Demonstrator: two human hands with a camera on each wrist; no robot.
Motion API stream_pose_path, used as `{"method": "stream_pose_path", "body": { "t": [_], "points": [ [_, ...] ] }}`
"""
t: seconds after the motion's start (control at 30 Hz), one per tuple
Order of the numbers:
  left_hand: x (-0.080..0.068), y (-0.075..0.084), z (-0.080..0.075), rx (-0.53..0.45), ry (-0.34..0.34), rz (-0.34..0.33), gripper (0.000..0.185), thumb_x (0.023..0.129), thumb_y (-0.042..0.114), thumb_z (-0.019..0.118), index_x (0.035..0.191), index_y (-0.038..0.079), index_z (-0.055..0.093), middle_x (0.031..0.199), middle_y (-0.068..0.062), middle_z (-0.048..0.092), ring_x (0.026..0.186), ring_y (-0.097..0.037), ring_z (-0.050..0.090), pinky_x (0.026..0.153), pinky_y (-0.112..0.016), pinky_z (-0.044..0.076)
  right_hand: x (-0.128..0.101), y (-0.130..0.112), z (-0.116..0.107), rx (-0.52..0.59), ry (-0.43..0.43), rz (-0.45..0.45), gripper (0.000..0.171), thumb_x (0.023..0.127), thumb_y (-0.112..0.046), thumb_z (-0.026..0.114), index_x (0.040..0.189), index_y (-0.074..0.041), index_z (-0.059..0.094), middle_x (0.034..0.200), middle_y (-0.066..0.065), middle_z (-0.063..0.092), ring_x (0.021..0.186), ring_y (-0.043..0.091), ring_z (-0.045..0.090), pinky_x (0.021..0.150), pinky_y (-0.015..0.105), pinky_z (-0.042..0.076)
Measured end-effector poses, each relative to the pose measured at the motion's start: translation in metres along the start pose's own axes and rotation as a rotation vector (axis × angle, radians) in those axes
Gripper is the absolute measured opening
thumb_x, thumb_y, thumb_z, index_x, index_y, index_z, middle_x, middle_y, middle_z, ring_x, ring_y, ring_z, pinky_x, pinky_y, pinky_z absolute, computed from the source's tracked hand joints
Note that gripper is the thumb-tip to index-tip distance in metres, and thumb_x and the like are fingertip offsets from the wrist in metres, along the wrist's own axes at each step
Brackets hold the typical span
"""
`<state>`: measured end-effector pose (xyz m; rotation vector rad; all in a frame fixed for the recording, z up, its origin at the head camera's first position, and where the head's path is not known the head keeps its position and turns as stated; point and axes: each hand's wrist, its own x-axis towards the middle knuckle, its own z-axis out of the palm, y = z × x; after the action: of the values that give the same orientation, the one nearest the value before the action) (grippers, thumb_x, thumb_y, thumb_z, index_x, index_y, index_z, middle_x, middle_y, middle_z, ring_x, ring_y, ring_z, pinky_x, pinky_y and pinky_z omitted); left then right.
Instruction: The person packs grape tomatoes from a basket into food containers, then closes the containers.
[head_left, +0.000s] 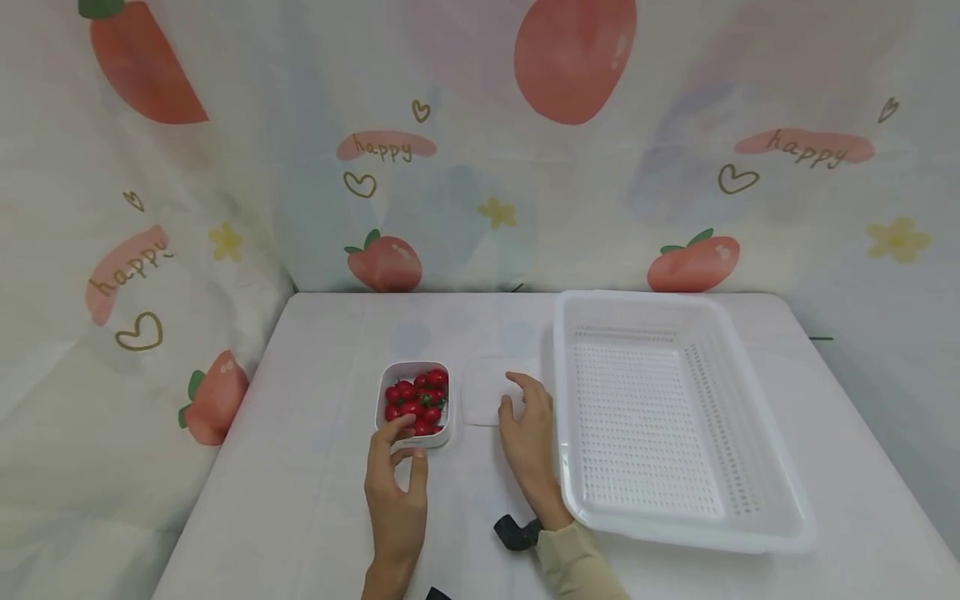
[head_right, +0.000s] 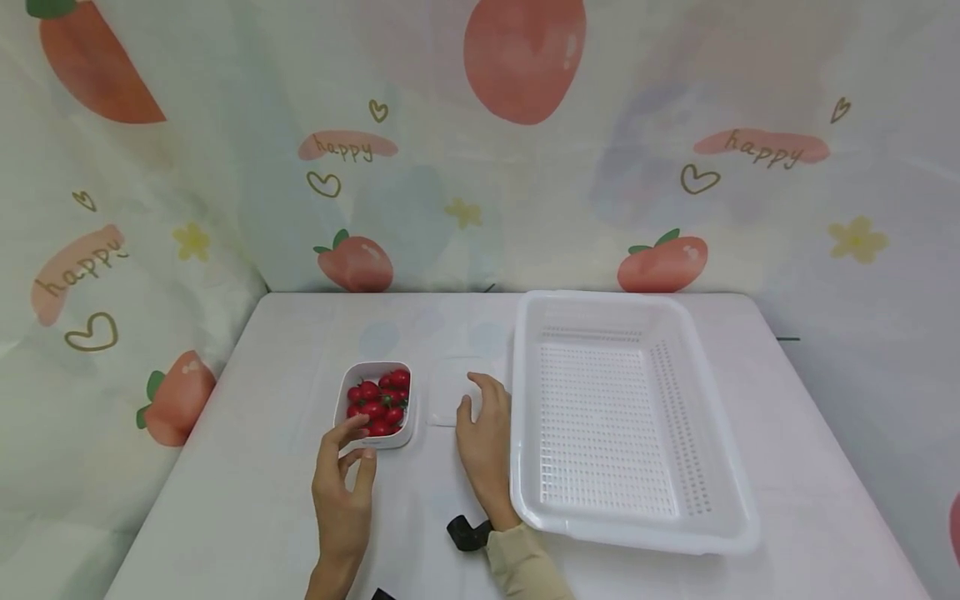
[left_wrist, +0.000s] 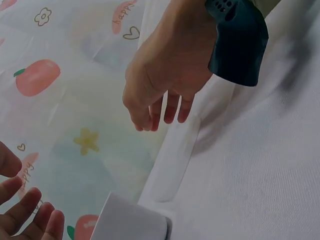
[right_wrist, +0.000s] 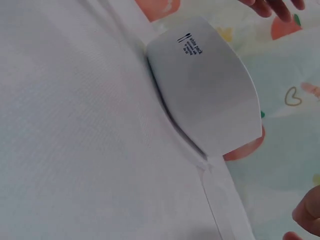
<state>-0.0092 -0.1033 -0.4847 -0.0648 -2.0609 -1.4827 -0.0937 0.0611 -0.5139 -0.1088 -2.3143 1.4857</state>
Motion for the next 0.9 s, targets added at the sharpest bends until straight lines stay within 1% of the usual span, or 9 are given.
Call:
{"method": "stream_pose_path", "body": {
  "t": [0.13, 0.2, 0.27, 0.4, 0.5, 0.57, 0.7, 0.77, 0.9],
  "points": [
    [-0.002, 0.006, 0.006, -0.011, -0.05, -0.02, 0.049, 0.093, -0.009, 0.06, 0.138, 0.011, 0.061, 0.135, -0.002, 0.065, 0.123, -0.019, 0.059, 0.095, -0.024, 0.057, -0.002, 0.005, -0.001, 0.006, -0.002, 0.023, 0.037, 0.096, 0.004, 0.059, 0.133, -0.001, 0.063, 0.137, 0.02, 0.062, 0.135, 0.037, 0.052, 0.116, 0.054, 0.042],
    [-0.004, 0.006, 0.01, -0.008, -0.08, -0.02, 0.05, 0.094, -0.008, 0.061, 0.139, 0.013, 0.062, 0.135, 0.0, 0.066, 0.123, -0.02, 0.061, 0.096, -0.027, 0.059, -0.002, 0.006, -0.001, 0.008, -0.003, 0.031, 0.037, 0.097, 0.003, 0.057, 0.134, -0.001, 0.062, 0.137, 0.021, 0.06, 0.137, 0.037, 0.052, 0.117, 0.054, 0.041],
    [-0.005, 0.007, 0.015, -0.012, -0.119, -0.04, 0.051, 0.094, -0.008, 0.062, 0.14, 0.016, 0.062, 0.137, 0.003, 0.066, 0.125, -0.019, 0.062, 0.098, -0.032, 0.06, -0.002, 0.006, -0.002, 0.013, 0.001, 0.032, 0.038, 0.097, 0.003, 0.057, 0.134, 0.0, 0.062, 0.137, 0.021, 0.06, 0.137, 0.037, 0.052, 0.117, 0.054, 0.042],
    [-0.008, 0.009, 0.025, 0.0, -0.193, -0.142, 0.053, 0.096, -0.002, 0.063, 0.142, 0.023, 0.061, 0.142, 0.007, 0.064, 0.134, -0.015, 0.059, 0.105, -0.042, 0.057, -0.004, 0.007, -0.003, 0.003, 0.004, 0.025, 0.039, 0.097, 0.004, 0.056, 0.135, 0.002, 0.061, 0.137, 0.023, 0.059, 0.136, 0.038, 0.052, 0.115, 0.056, 0.043],
    [-0.01, 0.009, 0.033, 0.019, -0.247, -0.22, 0.051, 0.097, 0.002, 0.063, 0.143, 0.024, 0.06, 0.146, 0.006, 0.062, 0.141, -0.014, 0.054, 0.112, -0.045, 0.053, -0.005, 0.009, -0.003, -0.015, -0.002, 0.026, 0.039, 0.097, 0.004, 0.055, 0.136, 0.003, 0.06, 0.137, 0.023, 0.058, 0.136, 0.038, 0.052, 0.115, 0.056, 0.044],
    [-0.01, 0.007, 0.039, 0.038, -0.28, -0.24, 0.05, 0.098, 0.003, 0.063, 0.144, 0.022, 0.06, 0.149, 0.003, 0.061, 0.145, -0.017, 0.051, 0.115, -0.046, 0.051, -0.006, 0.012, -0.003, -0.02, -0.007, 0.034, 0.04, 0.098, 0.005, 0.055, 0.137, 0.003, 0.059, 0.139, 0.023, 0.057, 0.137, 0.038, 0.051, 0.115, 0.055, 0.044],
    [-0.013, 0.003, 0.049, 0.097, -0.335, -0.237, 0.049, 0.1, 0.006, 0.063, 0.147, 0.015, 0.056, 0.157, -0.007, 0.053, 0.149, -0.027, 0.047, 0.119, -0.055, 0.045, -0.006, 0.019, -0.003, 0.003, -0.009, 0.054, 0.041, 0.098, 0.005, 0.054, 0.138, 0.004, 0.057, 0.142, 0.024, 0.054, 0.139, 0.039, 0.05, 0.116, 0.056, 0.043],
    [-0.014, 0.001, 0.053, 0.117, -0.355, -0.233, 0.049, 0.1, 0.007, 0.063, 0.148, 0.012, 0.055, 0.16, -0.014, 0.048, 0.15, -0.035, 0.044, 0.12, -0.062, 0.041, -0.005, 0.022, -0.003, 0.029, -0.012, 0.066, 0.041, 0.098, 0.006, 0.052, 0.138, 0.005, 0.056, 0.144, 0.025, 0.053, 0.141, 0.04, 0.049, 0.117, 0.058, 0.042],
    [-0.015, -0.004, 0.061, 0.11, -0.405, -0.263, 0.051, 0.101, 0.01, 0.062, 0.15, 0.009, 0.051, 0.166, -0.025, 0.033, 0.155, -0.045, 0.032, 0.121, -0.071, 0.031, -0.004, 0.027, -0.003, 0.094, -0.03, 0.101, 0.042, 0.099, 0.007, 0.048, 0.141, 0.008, 0.053, 0.149, 0.026, 0.05, 0.146, 0.042, 0.044, 0.117, 0.062, 0.041]
  ]
}}
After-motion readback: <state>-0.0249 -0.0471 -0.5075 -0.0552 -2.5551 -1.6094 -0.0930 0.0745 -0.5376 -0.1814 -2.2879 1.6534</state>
